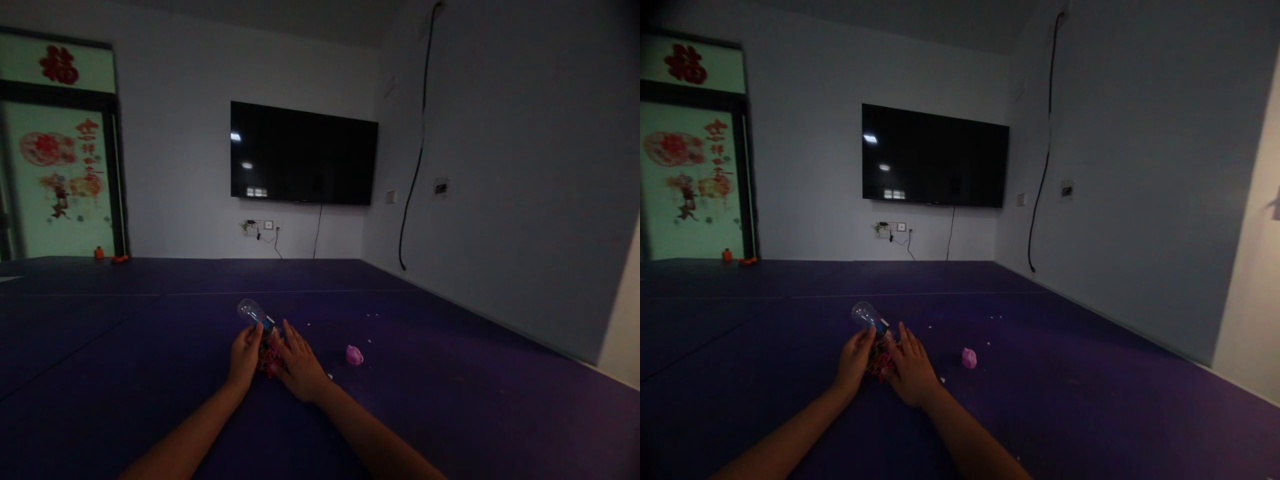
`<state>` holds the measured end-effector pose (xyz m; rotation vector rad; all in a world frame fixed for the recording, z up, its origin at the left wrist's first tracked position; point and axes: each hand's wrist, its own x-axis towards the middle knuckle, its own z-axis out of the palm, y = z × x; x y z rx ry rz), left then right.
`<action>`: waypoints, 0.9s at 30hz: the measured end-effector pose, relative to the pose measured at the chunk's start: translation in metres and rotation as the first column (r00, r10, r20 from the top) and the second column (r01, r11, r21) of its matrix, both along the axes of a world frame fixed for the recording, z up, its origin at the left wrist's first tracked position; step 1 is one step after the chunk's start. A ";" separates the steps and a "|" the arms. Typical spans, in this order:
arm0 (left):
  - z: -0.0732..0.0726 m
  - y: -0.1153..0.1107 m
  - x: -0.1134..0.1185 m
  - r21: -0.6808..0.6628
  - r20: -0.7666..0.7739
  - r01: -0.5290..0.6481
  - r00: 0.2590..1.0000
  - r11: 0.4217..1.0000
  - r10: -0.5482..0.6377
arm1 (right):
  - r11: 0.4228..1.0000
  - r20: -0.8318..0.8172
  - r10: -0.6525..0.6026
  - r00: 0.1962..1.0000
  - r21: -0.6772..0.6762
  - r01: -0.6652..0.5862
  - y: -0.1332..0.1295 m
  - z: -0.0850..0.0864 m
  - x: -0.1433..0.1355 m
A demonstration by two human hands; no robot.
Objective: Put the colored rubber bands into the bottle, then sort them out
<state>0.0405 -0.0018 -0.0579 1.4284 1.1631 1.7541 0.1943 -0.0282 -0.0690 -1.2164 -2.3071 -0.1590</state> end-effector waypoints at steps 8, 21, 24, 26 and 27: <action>0.005 -0.006 0.004 -0.024 0.016 0.099 0.995 0.995 -0.098 | 1.000 -0.019 -0.026 0.999 -0.004 0.026 0.006 -0.007 0.001; -0.001 -0.011 0.010 -0.068 -0.091 0.235 0.966 0.970 -0.240 | 0.999 -0.073 -0.017 0.997 0.038 0.019 0.009 -0.007 0.001; 0.001 -0.009 0.010 -0.069 -0.074 0.225 0.970 0.972 -0.230 | 1.000 -0.075 -0.026 0.997 0.013 0.027 0.008 -0.007 0.001; 0.001 -0.008 0.010 -0.085 -0.046 0.212 0.975 0.973 -0.217 | 0.999 -0.072 -0.049 0.996 -0.019 0.048 0.008 -0.006 0.001; 0.001 -0.007 0.010 -0.094 -0.033 0.207 0.977 0.974 -0.210 | 0.998 -0.068 -0.059 0.996 -0.035 0.057 0.008 -0.006 0.001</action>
